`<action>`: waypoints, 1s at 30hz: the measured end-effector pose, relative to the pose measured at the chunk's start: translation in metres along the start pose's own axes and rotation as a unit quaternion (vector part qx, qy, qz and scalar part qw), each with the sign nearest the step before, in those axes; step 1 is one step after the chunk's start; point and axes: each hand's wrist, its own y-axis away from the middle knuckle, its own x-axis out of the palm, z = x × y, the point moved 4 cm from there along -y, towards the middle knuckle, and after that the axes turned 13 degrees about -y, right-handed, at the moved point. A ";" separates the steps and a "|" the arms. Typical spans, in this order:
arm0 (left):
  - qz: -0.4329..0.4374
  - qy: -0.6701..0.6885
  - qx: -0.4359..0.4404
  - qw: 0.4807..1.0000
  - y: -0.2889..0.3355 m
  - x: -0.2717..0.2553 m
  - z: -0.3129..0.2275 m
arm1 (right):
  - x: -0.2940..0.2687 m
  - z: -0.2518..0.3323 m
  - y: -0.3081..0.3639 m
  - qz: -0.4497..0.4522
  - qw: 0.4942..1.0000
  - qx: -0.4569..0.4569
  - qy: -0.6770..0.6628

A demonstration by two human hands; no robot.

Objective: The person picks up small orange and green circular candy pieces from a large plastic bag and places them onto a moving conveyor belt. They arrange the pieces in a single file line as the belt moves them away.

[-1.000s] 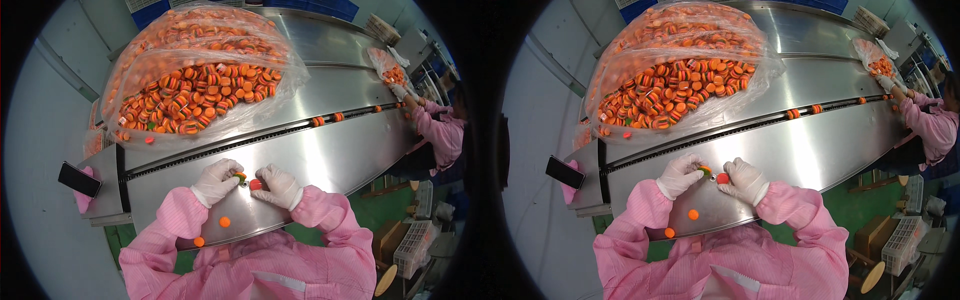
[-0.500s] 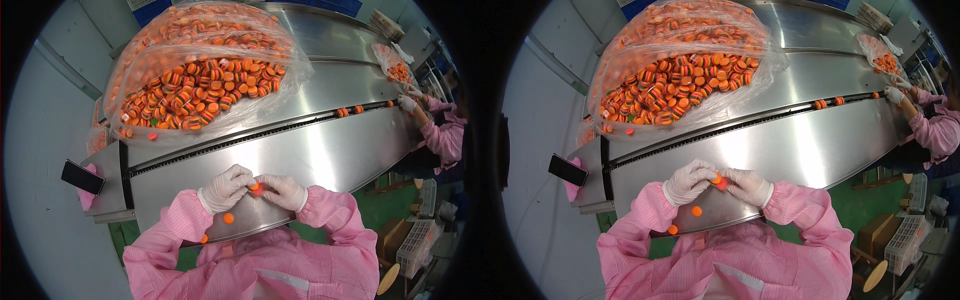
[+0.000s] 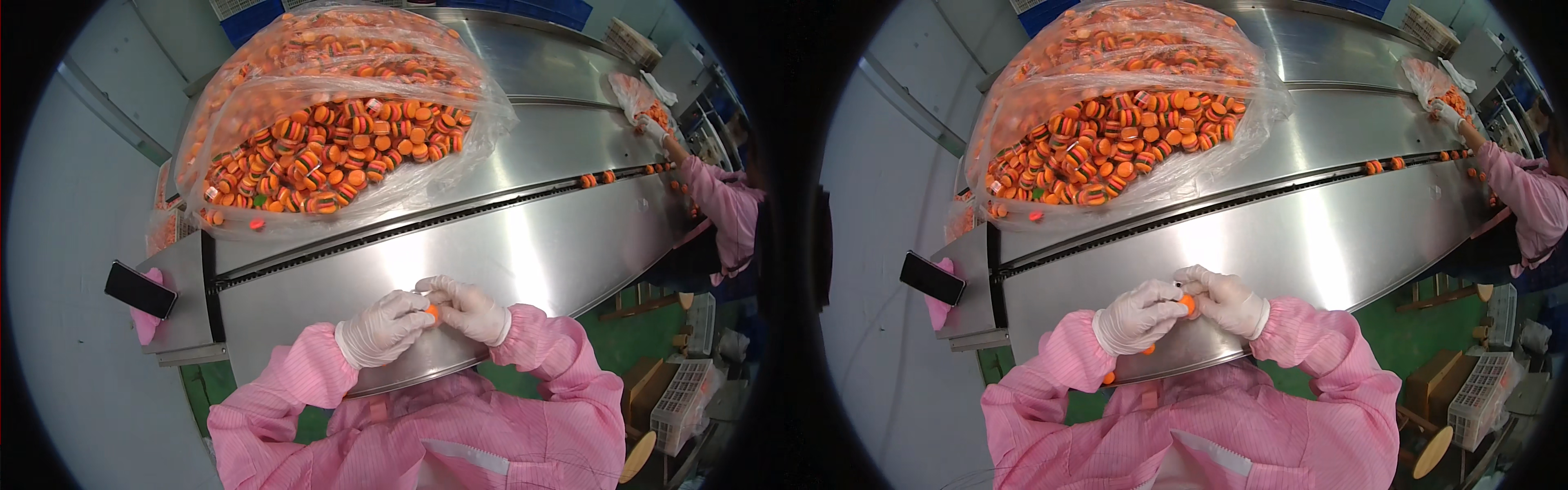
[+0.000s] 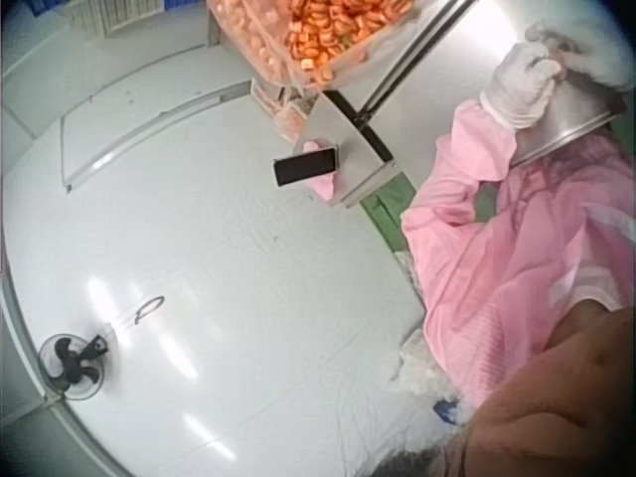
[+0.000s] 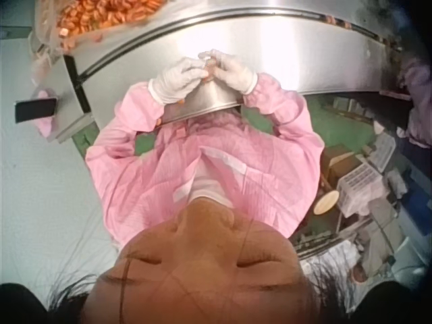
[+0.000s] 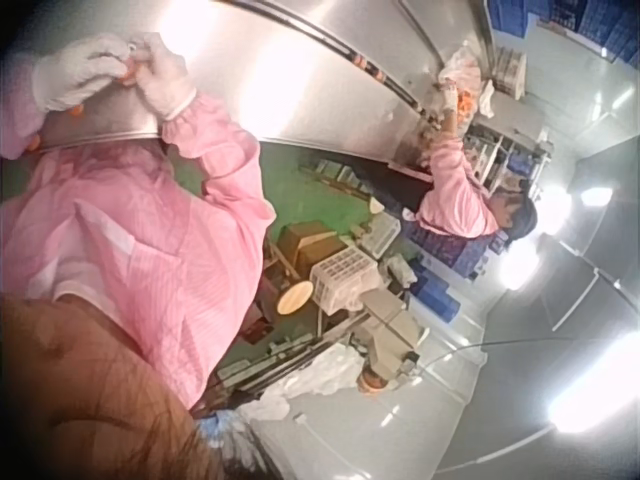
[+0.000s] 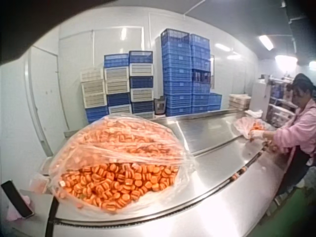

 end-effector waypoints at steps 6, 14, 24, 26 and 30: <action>-0.048 -0.074 -0.041 0.995 0.003 0.000 0.005 | 0.022 0.015 -0.003 -0.016 0.985 0.032 -0.169; -0.083 -0.229 -0.156 0.957 -0.021 -0.056 0.062 | -0.012 0.015 -0.042 -0.042 0.991 0.017 -0.124; 0.115 -0.480 -0.342 0.800 -0.025 -0.044 0.156 | -0.025 0.035 -0.124 -0.136 0.932 -0.054 0.333; 0.112 -0.509 -0.347 0.780 -0.024 -0.039 0.156 | -0.027 0.036 -0.127 -0.181 0.825 -0.107 0.524; 0.084 -0.485 -0.369 0.789 -0.016 -0.040 0.151 | -0.023 0.052 -0.117 -0.224 0.757 -0.056 0.612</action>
